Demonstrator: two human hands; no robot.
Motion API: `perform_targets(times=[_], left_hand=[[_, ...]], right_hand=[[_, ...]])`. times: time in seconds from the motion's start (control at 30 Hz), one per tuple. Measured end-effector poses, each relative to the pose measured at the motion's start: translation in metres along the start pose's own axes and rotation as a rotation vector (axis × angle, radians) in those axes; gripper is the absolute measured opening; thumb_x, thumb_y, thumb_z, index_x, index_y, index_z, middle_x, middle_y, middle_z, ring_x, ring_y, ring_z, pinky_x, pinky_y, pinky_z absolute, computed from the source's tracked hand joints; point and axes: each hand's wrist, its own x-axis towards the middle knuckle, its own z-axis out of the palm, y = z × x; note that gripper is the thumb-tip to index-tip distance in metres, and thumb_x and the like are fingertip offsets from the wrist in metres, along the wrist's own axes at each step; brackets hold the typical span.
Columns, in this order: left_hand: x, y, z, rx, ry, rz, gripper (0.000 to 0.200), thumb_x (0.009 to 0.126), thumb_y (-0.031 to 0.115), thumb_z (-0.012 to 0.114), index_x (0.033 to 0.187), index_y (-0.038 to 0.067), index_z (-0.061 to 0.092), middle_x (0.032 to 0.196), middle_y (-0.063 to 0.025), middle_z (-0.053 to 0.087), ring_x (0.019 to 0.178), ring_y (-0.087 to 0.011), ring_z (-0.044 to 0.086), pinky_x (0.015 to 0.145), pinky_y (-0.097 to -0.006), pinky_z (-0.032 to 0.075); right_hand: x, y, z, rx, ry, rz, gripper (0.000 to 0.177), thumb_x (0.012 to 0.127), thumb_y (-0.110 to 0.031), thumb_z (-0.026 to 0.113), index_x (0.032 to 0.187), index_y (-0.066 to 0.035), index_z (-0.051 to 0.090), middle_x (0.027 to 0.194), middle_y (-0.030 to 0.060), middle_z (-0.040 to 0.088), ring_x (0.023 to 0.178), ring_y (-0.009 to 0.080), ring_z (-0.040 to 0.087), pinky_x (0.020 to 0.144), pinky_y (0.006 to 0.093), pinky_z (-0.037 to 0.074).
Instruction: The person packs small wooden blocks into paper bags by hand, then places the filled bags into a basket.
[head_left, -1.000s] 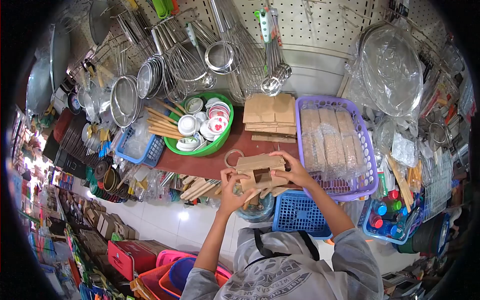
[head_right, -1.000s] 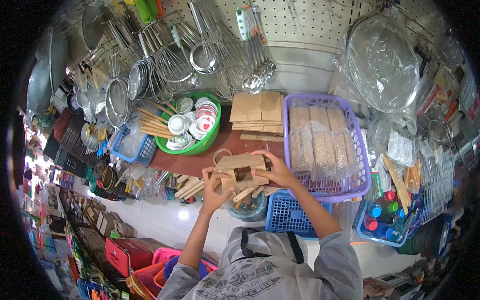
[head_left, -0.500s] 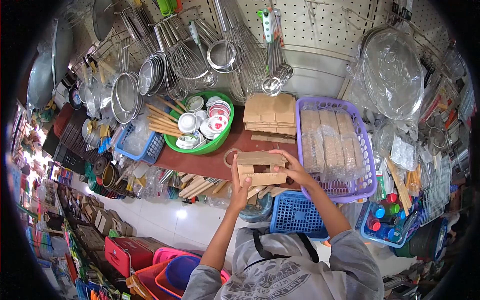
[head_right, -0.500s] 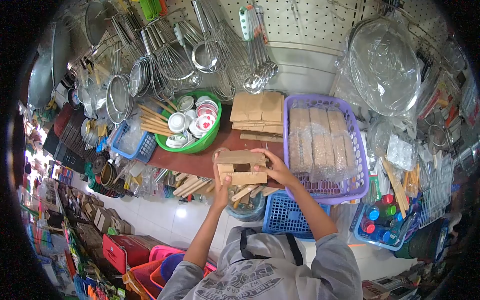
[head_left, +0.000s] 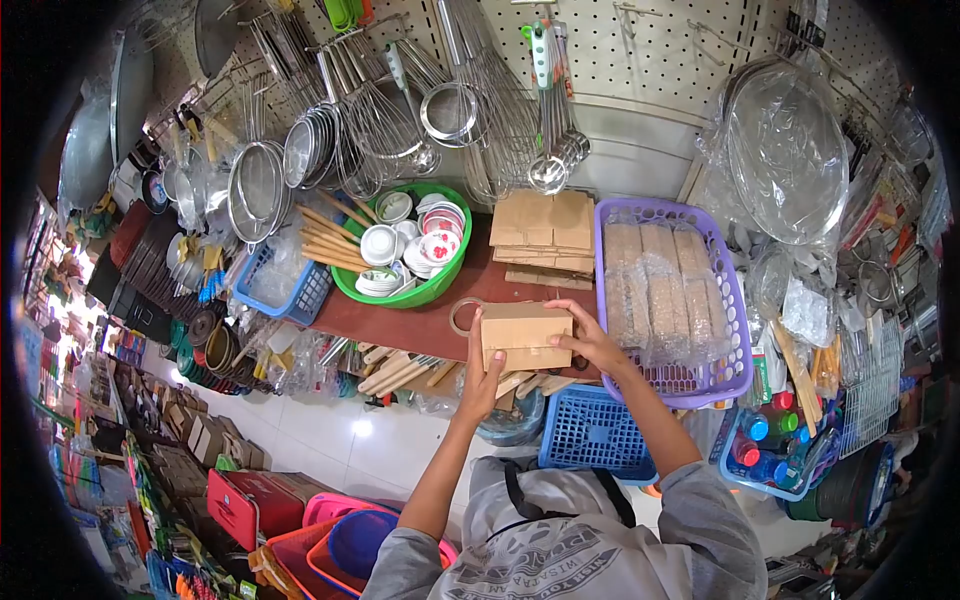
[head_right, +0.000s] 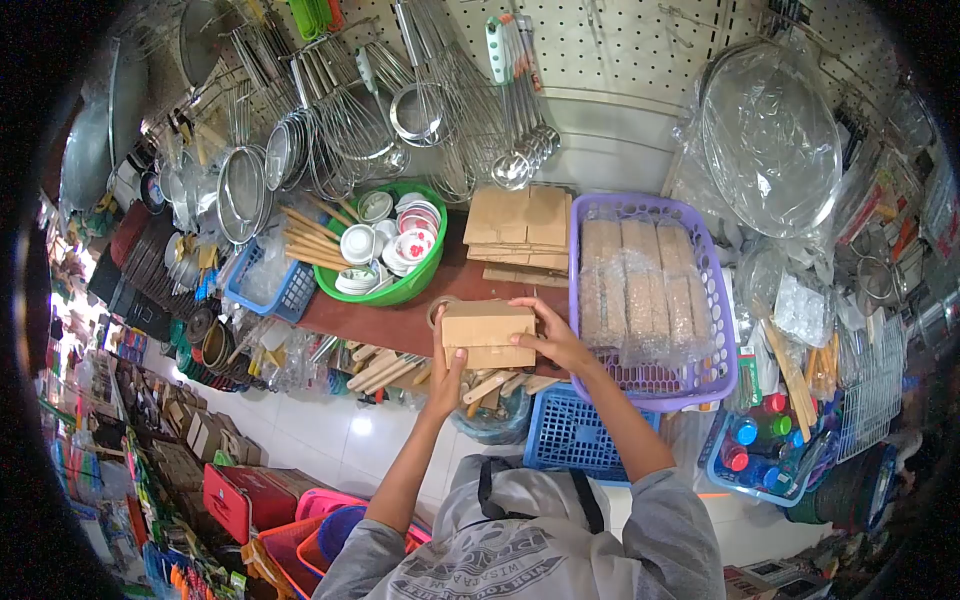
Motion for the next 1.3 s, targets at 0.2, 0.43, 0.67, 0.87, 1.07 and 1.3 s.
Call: perform_targets(times=[0.2,0.43,0.67,0.87,1.07,1.3], left_hand=[[0.001,0.000,0.003,-0.077,0.007,-0.039,0.067,0.100,0.019,0.046,0.156,0.004,0.012,0.161,-0.0177,0.018,0.148,-0.0305,0.021,0.120,-0.0406,0.018],[0.013,-0.010,-0.001,-0.037,0.002,-0.060,0.063,0.099,0.020,0.051,0.153,0.009,0.020,0.152,-0.0182,0.030,0.140,-0.0301,0.032,0.116,-0.0398,0.024],[0.020,0.005,0.005,-0.127,0.033,-0.119,0.061,0.094,0.015,0.056,0.147,0.007,0.027,0.146,-0.0140,0.032,0.139,-0.0270,0.031,0.116,-0.0382,0.023],[0.020,0.008,0.014,-0.160,0.113,-0.134,0.058,0.094,0.013,0.057,0.145,0.005,0.030,0.144,-0.0134,0.035,0.137,-0.0262,0.034,0.115,-0.0371,0.025],[0.022,0.000,0.014,-0.122,0.129,-0.116,0.057,0.095,0.008,0.057,0.146,0.008,0.031,0.140,-0.0140,0.043,0.129,-0.0236,0.044,0.108,-0.0346,0.035],[0.026,-0.003,0.013,-0.177,0.126,-0.131,0.055,0.094,0.007,0.059,0.143,0.005,0.036,0.140,-0.0122,0.042,0.132,-0.0238,0.041,0.111,-0.0351,0.032]], right_hand=[[-0.003,-0.004,0.006,-0.111,0.112,-0.036,0.057,0.083,-0.006,0.075,0.134,-0.009,0.049,0.129,0.0080,0.054,0.111,0.0169,0.058,0.093,0.0302,0.051],[-0.005,-0.016,0.012,-0.085,0.171,0.012,0.054,0.084,-0.010,0.076,0.132,-0.007,0.052,0.122,0.0067,0.059,0.104,0.0146,0.061,0.088,0.0300,0.053],[-0.004,-0.010,0.010,-0.121,0.185,-0.029,0.055,0.084,-0.014,0.078,0.132,-0.008,0.053,0.119,0.0073,0.062,0.102,0.0147,0.062,0.085,0.0301,0.054],[-0.002,-0.006,0.009,-0.142,0.175,-0.034,0.051,0.086,-0.010,0.074,0.132,-0.007,0.051,0.121,0.0068,0.060,0.104,0.0133,0.060,0.088,0.0294,0.052],[-0.001,-0.005,0.007,-0.139,0.170,-0.027,0.051,0.087,-0.010,0.073,0.133,-0.007,0.051,0.120,0.0071,0.060,0.104,0.0136,0.061,0.088,0.0291,0.052],[0.000,-0.004,0.009,-0.156,0.197,-0.017,0.050,0.088,-0.010,0.073,0.132,-0.006,0.051,0.119,0.0074,0.061,0.104,0.0134,0.061,0.087,0.0290,0.052]])
